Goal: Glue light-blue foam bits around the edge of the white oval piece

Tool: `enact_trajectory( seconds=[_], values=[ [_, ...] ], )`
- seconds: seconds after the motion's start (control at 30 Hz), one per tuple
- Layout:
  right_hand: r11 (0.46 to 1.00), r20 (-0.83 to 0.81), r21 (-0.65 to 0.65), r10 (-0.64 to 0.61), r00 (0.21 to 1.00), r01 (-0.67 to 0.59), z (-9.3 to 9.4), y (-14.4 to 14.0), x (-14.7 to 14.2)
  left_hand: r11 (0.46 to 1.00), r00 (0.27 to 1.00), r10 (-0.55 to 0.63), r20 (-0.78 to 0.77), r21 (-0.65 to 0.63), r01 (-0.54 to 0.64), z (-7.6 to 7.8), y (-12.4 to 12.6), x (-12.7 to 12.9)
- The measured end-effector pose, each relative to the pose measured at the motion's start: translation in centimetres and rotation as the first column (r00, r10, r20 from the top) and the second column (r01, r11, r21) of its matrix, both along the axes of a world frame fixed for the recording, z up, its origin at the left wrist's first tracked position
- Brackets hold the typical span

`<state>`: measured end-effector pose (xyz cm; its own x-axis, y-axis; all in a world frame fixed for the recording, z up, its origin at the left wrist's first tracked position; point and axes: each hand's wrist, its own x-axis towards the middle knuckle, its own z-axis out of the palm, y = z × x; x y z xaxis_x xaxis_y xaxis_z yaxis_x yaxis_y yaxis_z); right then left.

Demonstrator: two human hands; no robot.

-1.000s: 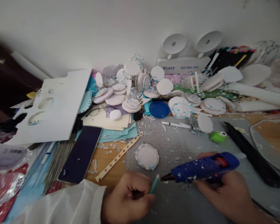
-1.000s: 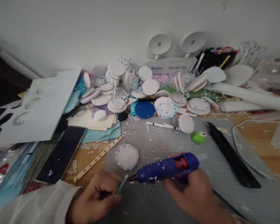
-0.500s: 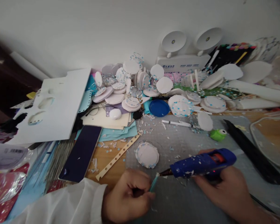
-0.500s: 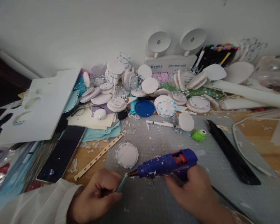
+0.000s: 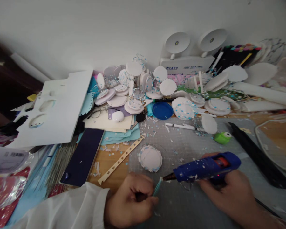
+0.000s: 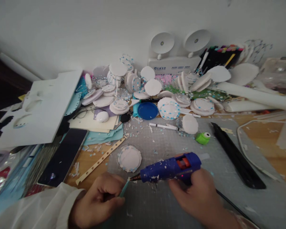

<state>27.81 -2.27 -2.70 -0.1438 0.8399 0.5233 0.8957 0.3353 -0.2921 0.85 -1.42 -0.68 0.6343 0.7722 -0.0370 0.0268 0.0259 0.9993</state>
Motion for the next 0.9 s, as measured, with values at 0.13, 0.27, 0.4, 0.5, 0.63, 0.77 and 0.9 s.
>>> enact_trajectory(
  seconds=[0.13,0.27,0.4,0.5,0.63,0.77,0.9],
  values=[
    [1.000,0.015,0.004,0.019,1.000,-0.019,0.3,0.1,-0.2,1.000,0.999,-0.007,0.039,0.011,0.007,-0.1,-0.1,0.0],
    [1.000,0.009,0.022,0.008,1.000,-0.008,0.5,0.2,-0.2,1.000,0.999,-0.013,0.036,0.003,0.013,0.0,0.0,0.0],
    [1.000,0.004,0.001,-0.002,1.000,0.002,0.5,0.1,-0.1,1.000,1.000,-0.015,0.024,-0.014,0.015,0.2,0.0,0.0],
    [1.000,-0.007,-0.002,-0.011,1.000,0.011,0.4,0.0,-0.3,0.999,0.999,-0.031,0.029,-0.014,0.031,0.1,0.1,-0.1],
    [1.000,0.012,0.014,-0.001,1.000,0.001,0.3,0.0,-0.7,1.000,0.999,-0.021,0.038,0.004,0.021,-0.1,0.0,-0.1],
    [0.990,0.018,-0.034,-0.139,0.990,0.140,0.7,0.3,-0.2,1.000,0.999,-0.013,0.040,-0.013,0.014,-0.4,0.0,-0.2],
    [0.861,0.000,-0.257,-0.455,0.891,0.439,1.3,-0.1,2.2,1.000,1.000,-0.002,0.029,-0.028,0.003,-0.4,0.0,-0.2]
  ],
)
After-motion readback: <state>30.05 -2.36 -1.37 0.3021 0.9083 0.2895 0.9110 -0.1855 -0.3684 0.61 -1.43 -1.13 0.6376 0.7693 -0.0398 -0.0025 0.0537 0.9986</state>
